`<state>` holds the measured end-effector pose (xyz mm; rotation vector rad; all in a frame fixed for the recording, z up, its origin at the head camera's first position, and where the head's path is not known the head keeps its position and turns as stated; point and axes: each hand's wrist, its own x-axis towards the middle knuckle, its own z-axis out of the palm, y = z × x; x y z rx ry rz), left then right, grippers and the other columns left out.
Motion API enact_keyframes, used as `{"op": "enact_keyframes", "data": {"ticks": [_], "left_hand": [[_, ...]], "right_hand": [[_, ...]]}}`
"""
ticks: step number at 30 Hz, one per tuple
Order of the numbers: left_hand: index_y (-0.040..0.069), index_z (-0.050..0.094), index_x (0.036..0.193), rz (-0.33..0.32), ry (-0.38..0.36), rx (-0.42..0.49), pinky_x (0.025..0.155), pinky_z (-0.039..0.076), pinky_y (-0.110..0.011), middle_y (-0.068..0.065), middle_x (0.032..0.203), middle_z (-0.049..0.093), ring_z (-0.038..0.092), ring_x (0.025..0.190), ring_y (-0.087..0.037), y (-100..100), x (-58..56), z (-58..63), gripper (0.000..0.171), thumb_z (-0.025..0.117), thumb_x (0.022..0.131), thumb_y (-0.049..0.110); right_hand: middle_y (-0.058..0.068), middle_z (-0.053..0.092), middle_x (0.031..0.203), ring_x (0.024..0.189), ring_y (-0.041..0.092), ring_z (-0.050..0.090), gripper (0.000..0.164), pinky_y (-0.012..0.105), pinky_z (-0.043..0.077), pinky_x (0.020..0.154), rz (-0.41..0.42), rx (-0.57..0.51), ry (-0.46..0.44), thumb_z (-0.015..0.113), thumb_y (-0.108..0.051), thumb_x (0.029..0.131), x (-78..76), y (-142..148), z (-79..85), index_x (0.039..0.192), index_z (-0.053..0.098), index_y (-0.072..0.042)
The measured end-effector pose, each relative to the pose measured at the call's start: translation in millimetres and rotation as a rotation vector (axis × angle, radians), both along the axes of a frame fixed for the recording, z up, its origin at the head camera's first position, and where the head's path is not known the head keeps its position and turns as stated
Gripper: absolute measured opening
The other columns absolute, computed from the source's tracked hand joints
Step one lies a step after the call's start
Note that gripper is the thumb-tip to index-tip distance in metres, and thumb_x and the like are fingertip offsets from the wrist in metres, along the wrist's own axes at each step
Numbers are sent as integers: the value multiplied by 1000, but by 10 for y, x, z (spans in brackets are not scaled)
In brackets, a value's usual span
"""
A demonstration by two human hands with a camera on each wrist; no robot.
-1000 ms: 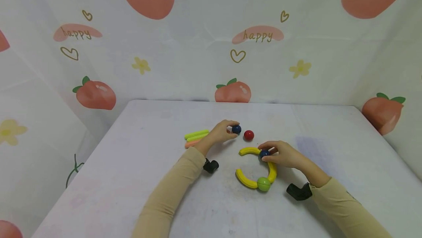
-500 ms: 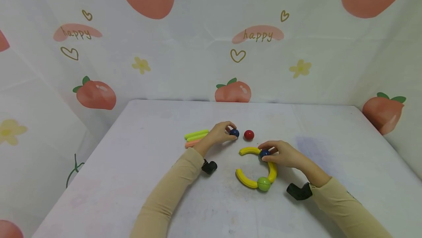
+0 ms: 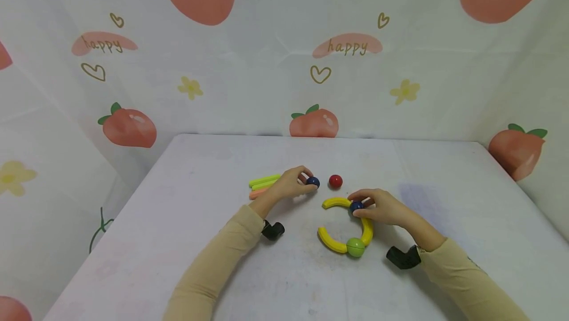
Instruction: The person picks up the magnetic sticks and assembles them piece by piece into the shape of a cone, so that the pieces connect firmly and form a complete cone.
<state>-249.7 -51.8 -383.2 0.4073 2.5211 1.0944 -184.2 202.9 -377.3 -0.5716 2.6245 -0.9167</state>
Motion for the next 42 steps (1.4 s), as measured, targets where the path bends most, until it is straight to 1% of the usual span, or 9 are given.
{"op": "enact_keyframes", "data": {"ticks": [4, 7, 10, 20, 27, 35, 42], "left_hand": [[12, 54, 115, -17, -16, 28, 64, 47, -22, -11, 108, 58, 55, 81, -17, -53, 38, 6, 37, 68, 84, 26], [12, 54, 114, -33, -20, 37, 64, 47, -22, -10, 107, 59, 56, 80, -16, -78, 78, 22, 36, 68, 84, 25], [15, 54, 114, -50, -28, 31, 65, 48, -22, -9, 107, 59, 57, 81, -15, -92, 123, 29, 35, 68, 85, 27], [17, 56, 113, -121, -41, 39, 64, 48, -23, -7, 105, 60, 59, 83, -14, -139, 267, 25, 33, 68, 85, 29], [20, 59, 110, -139, -26, 33, 66, 47, -23, -5, 105, 62, 60, 87, -14, -176, 324, -2, 30, 68, 85, 31], [18, 59, 113, -161, -24, 47, 65, 46, -22, -6, 104, 61, 57, 83, -13, -208, 391, 5, 31, 67, 86, 29], [17, 60, 114, -199, -23, 37, 66, 45, -22, -5, 102, 61, 57, 83, -13, -200, 421, -29, 31, 66, 86, 30]], "right_hand": [[19, 62, 115, 96, 30, 62, 39, 42, 53, 84, 0, 5, 8, 68, -21, 85, -17, 17, -10, 119, 60, -4], [19, 62, 116, 97, 30, 62, 39, 42, 53, 84, -2, 11, 7, 67, -22, 85, -26, 23, -10, 119, 60, -4], [19, 61, 116, 97, 30, 62, 40, 42, 53, 84, 0, 8, 0, 68, -22, 85, -25, 18, -4, 119, 60, -4], [20, 61, 116, 97, 31, 62, 40, 42, 53, 84, 11, -8, 3, 67, -22, 85, -14, 17, -3, 119, 59, -3], [20, 61, 116, 97, 30, 61, 40, 42, 53, 84, 13, -11, -3, 67, -21, 85, -6, 12, 6, 119, 59, -3], [19, 61, 116, 98, 30, 61, 39, 43, 52, 86, -1, -5, -9, 67, -21, 85, -20, 19, -11, 120, 59, -4], [21, 61, 115, 97, 31, 61, 40, 42, 53, 85, 15, -19, -1, 67, -21, 85, -6, 18, -9, 119, 59, -2]]}}
